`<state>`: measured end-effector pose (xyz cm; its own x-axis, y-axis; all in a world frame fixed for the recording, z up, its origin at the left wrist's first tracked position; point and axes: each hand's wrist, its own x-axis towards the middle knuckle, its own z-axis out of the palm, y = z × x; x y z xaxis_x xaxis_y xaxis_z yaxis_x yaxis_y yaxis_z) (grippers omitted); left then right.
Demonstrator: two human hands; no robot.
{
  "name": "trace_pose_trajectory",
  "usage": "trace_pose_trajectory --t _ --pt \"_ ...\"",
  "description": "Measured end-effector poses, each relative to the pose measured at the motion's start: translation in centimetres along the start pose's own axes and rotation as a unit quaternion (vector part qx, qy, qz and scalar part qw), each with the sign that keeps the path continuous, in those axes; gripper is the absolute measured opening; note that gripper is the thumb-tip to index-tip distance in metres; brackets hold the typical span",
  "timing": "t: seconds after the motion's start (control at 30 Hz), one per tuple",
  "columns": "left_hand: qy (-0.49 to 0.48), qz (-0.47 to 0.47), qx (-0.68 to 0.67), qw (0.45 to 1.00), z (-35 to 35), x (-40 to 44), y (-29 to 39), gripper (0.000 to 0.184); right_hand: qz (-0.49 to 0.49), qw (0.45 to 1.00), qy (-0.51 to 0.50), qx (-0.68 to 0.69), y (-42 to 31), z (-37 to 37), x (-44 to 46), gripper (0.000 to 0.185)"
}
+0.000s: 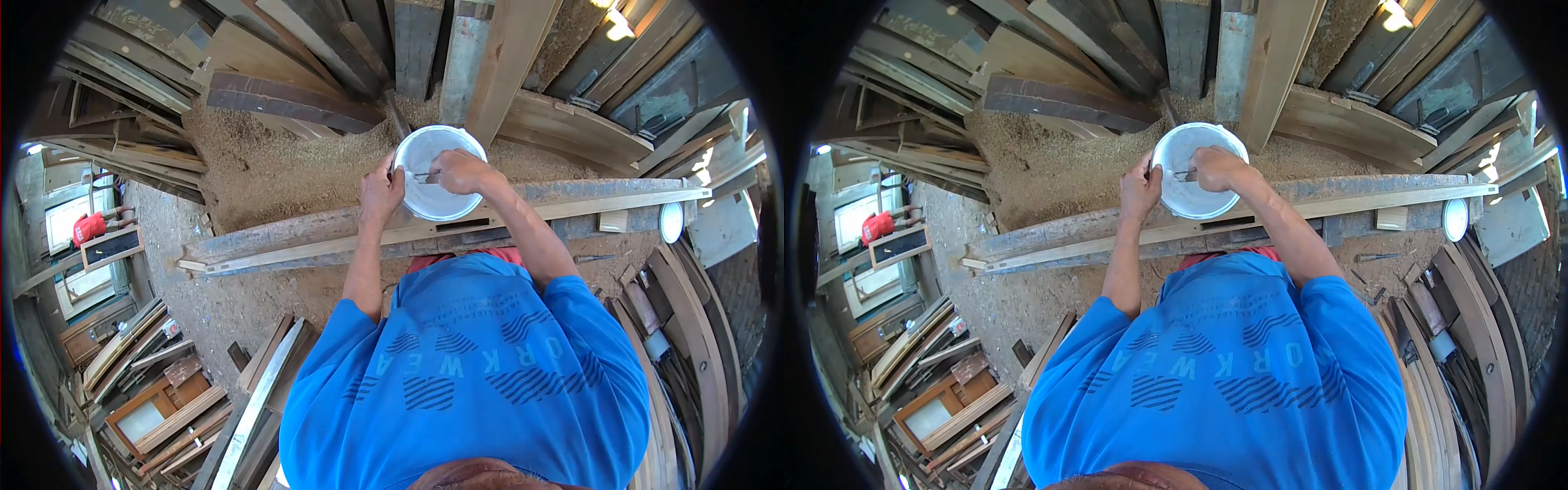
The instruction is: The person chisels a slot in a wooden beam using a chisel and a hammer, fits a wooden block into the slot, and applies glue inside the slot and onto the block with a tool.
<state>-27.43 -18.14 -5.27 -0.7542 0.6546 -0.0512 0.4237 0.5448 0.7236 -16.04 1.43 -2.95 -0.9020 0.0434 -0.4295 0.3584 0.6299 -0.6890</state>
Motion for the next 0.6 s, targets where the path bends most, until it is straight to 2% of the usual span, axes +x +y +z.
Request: trace_pose_trajectory --t 0.17,0.27,0.33,0.37,0.5,0.6 --pt "-0.016 -0.012 0.006 1.0 -2.8 0.6 -1.4 0.04 0.067 0.995 0.072 -0.027 -3.5 -1.2 -3.0 0.027" --pt "-0.012 -0.035 0.054 0.998 -4.9 1.0 -3.3 0.039 0.076 0.992 0.096 0.015 -5.8 -3.9 -6.3 0.026" --pt "0.041 0.011 0.059 0.997 -5.4 1.0 -7.2 0.038 0.095 0.986 0.115 0.076 -4.6 -3.7 -8.1 0.026" --pt "0.045 -0.017 0.046 0.998 -5.7 1.0 -8.7 0.036 0.109 0.98 0.125 0.107 -3.9 -3.4 -9.2 0.026" --pt "0.097 -0.105 0.003 0.99 -5.8 -0.5 -14.4 0.03 0.101 0.987 0.12 0.026 -1.1 -0.9 -12.7 0.022" --pt "0.093 -0.171 -0.064 0.979 -5.2 -2.5 -19.0 0.032 0.141 0.988 0.067 -0.003 0.8 2.1 -13.4 0.023"
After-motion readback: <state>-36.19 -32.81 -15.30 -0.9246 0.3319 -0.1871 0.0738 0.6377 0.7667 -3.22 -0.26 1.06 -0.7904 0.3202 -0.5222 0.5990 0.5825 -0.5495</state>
